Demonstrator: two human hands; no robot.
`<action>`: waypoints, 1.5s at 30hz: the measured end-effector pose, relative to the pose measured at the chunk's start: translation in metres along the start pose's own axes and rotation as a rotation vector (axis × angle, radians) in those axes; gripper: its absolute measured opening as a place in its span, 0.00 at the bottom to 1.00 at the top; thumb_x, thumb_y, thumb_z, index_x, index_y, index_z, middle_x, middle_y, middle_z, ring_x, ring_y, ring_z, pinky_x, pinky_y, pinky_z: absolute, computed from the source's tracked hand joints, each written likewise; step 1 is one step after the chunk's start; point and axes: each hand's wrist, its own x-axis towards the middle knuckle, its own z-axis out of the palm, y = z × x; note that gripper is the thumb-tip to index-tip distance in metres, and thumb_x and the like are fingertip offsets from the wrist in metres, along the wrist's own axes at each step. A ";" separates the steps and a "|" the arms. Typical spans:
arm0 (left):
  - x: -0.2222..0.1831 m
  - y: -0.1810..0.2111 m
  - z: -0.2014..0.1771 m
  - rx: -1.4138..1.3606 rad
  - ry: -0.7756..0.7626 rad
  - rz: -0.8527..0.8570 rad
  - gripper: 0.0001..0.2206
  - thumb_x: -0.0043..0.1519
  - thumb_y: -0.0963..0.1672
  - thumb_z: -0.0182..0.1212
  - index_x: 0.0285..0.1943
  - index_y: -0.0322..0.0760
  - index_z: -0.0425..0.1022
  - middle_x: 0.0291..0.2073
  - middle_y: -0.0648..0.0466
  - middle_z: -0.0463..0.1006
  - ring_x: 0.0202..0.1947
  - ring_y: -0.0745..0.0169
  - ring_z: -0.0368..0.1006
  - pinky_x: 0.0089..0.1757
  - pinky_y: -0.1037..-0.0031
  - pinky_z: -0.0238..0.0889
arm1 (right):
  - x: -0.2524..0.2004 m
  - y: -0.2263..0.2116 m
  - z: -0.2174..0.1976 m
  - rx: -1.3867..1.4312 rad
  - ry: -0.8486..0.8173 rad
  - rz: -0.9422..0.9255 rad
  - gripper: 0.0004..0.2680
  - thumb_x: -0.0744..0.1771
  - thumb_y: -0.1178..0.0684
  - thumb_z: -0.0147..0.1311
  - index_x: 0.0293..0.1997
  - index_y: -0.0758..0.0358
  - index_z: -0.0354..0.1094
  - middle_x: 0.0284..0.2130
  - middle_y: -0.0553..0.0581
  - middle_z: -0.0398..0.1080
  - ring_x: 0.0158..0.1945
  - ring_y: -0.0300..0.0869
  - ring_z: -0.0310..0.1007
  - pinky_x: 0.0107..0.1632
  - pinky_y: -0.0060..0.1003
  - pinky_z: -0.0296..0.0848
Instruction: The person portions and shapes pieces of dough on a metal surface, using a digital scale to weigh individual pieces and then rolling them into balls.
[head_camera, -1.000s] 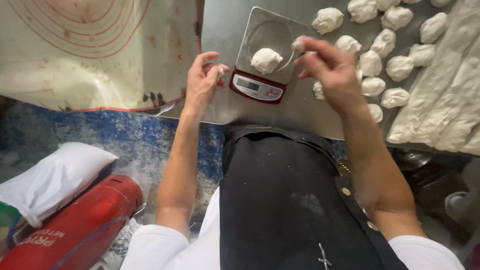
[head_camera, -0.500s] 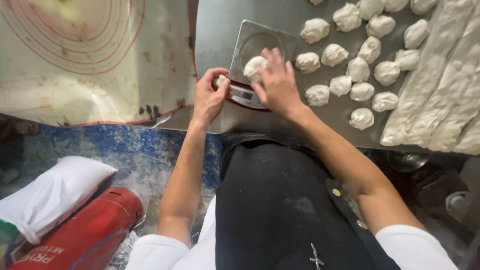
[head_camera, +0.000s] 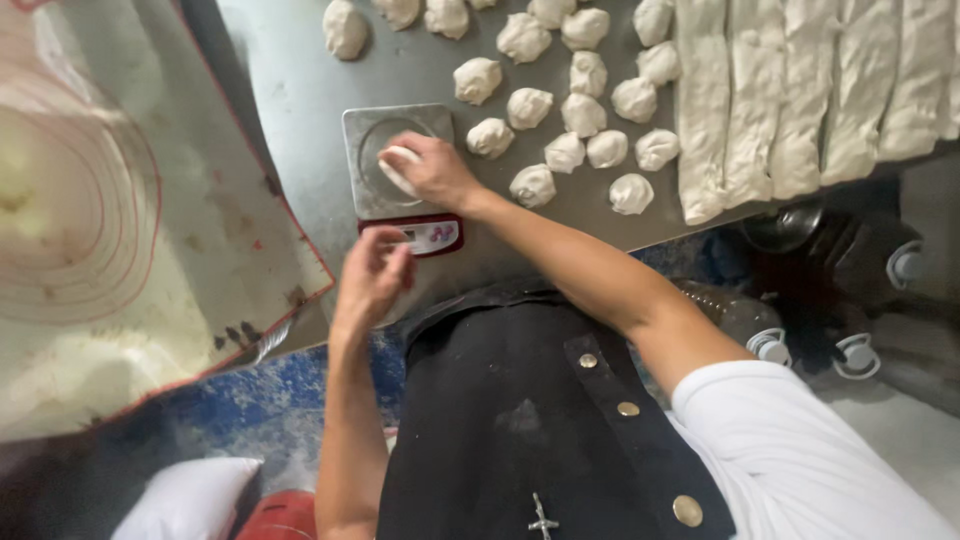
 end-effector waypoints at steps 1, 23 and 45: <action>-0.003 0.002 0.009 0.074 -0.009 0.029 0.09 0.65 0.46 0.58 0.48 0.36 0.73 0.28 0.54 0.78 0.27 0.67 0.72 0.30 0.74 0.68 | -0.004 0.005 -0.018 0.129 -0.062 0.092 0.15 0.72 0.40 0.52 0.56 0.61 0.72 0.43 0.53 0.77 0.43 0.43 0.77 0.46 0.36 0.76; 0.051 0.073 0.282 0.697 -0.309 0.764 0.20 0.63 0.48 0.61 0.60 0.31 0.73 0.54 0.37 0.76 0.55 0.34 0.71 0.51 0.54 0.66 | -0.293 -0.017 -0.252 0.564 0.702 0.465 0.09 0.67 0.47 0.59 0.40 0.62 0.73 0.26 0.51 0.71 0.25 0.35 0.70 0.26 0.31 0.68; 0.055 0.125 0.593 -0.091 -0.253 -0.346 0.20 0.64 0.52 0.55 0.58 0.39 0.72 0.46 0.49 0.78 0.46 0.51 0.74 0.44 0.59 0.71 | -0.483 0.002 -0.633 0.965 0.878 0.380 0.18 0.71 0.38 0.49 0.56 0.64 0.73 0.37 0.55 0.74 0.31 0.34 0.70 0.24 0.28 0.65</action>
